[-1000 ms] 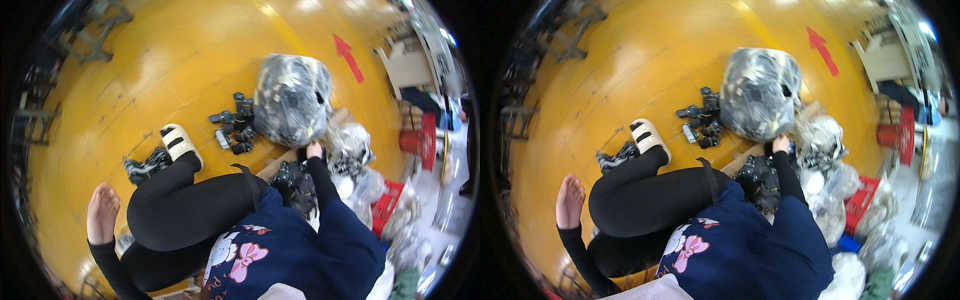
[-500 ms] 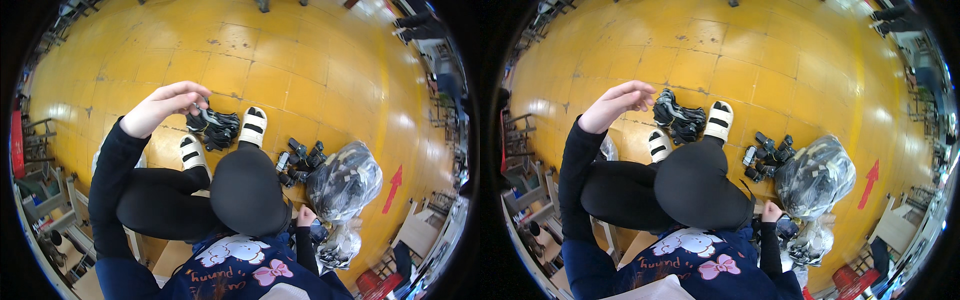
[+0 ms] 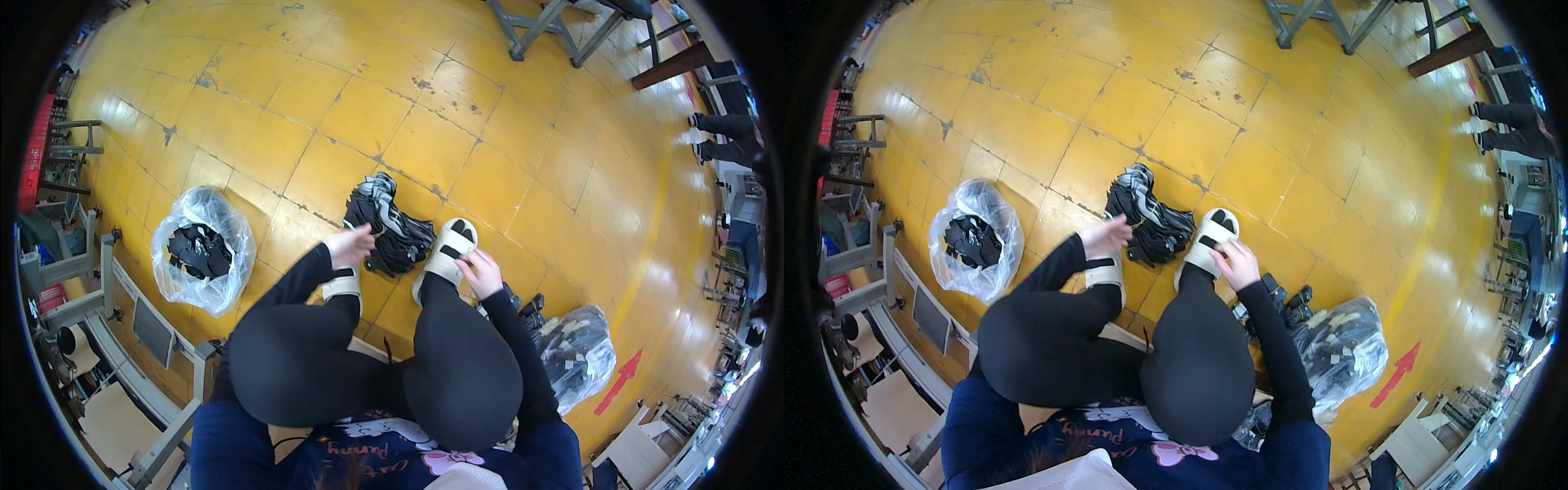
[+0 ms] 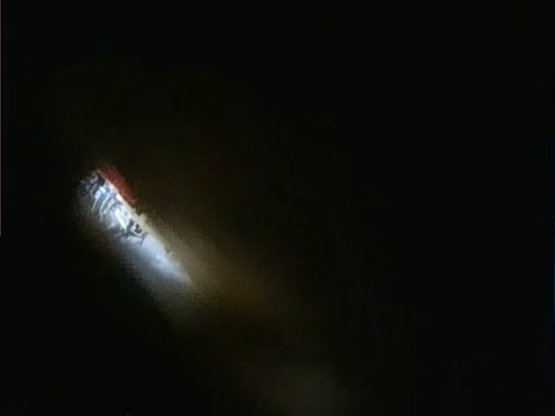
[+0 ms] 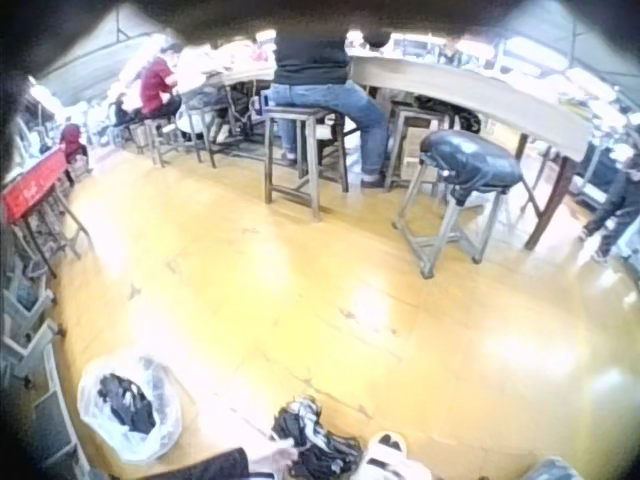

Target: The person sits on the floor and gathers small black plastic parts into a stack. They then use a rubber band to secure the stack into a bundle. The person repeats this process with another set of parts.

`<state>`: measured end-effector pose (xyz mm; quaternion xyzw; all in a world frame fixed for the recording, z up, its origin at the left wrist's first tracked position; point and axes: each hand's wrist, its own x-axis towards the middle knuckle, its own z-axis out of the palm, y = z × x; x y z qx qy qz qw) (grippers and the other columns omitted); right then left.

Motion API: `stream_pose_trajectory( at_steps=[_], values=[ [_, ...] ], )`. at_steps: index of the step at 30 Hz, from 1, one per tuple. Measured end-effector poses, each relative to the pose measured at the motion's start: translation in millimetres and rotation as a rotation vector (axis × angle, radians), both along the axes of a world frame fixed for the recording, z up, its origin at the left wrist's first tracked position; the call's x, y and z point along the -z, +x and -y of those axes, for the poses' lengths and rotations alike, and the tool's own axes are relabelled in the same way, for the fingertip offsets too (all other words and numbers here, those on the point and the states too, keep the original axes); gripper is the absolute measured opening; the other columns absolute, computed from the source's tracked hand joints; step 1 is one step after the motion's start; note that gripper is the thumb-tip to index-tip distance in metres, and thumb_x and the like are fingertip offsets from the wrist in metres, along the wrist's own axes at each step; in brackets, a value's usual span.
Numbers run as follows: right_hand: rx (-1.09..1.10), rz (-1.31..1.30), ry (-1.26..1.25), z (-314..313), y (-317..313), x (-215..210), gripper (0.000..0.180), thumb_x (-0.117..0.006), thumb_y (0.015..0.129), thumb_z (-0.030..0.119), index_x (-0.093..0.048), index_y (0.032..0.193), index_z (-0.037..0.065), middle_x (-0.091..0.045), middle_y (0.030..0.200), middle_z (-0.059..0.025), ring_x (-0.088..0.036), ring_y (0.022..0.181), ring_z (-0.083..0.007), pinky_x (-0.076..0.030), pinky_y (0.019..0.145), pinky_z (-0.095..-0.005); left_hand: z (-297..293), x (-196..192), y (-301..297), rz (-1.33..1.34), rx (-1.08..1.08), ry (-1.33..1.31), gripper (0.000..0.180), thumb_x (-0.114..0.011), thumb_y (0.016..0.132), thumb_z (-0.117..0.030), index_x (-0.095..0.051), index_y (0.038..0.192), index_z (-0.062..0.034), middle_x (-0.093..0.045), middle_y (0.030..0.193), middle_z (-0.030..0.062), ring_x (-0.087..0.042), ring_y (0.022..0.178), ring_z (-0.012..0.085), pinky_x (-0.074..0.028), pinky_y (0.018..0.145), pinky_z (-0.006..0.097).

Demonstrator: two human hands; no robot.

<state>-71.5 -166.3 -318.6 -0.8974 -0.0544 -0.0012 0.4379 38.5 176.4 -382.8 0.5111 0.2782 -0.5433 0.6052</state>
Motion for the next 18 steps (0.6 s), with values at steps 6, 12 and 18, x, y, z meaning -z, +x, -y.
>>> stream_pose_trajectory(
  at_steps=[6, 12, 18],
  values=[
    [-0.291, -0.177, -0.352, -44.5, 97.0, 46.0, 0.055, -0.061, 0.084, 0.035, -0.048, 0.126, 0.002, -0.057, 0.116, -0.0176, -0.053, 0.109, -0.0338, -0.043, 0.092, -0.0397, 69.7, 31.1, -30.9, 0.057, -0.096, 0.139, 0.068, -0.076, 0.075, -0.039, -0.044, 0.13, -0.0136, -0.05, 0.129, 0.0065, -0.04, 0.124, 0.0226, -0.028, 0.104, 0.04],
    [-0.221, -0.658, -0.176, -96.8, 135.6, 84.9, 0.075, -0.07, 0.069, 0.038, -0.045, 0.12, -0.01, -0.061, 0.101, -0.0303, -0.061, 0.097, -0.0417, -0.049, 0.085, -0.0461, 82.2, 47.6, -38.7, 0.14, -0.377, 0.256, 0.092, -0.08, 0.07, -0.045, -0.03, 0.13, 0.0024, -0.043, 0.132, 0.0168, -0.042, 0.123, 0.0266, -0.028, 0.106, 0.042],
    [-0.051, -0.719, -0.085, -75.0, 117.3, 45.7, 0.062, -0.074, 0.064, 0.042, -0.054, 0.097, -0.007, -0.062, 0.096, -0.029, -0.061, 0.096, -0.041, -0.049, 0.083, -0.044, 90.7, -1.4, -21.3, 0.442, -0.314, 0.201, 0.081, -0.082, 0.072, -0.03, -0.029, 0.124, 0.0023, -0.051, 0.117, 0.0204, -0.055, 0.106, 0.0235, -0.048, 0.088, 0.032]
  ],
)
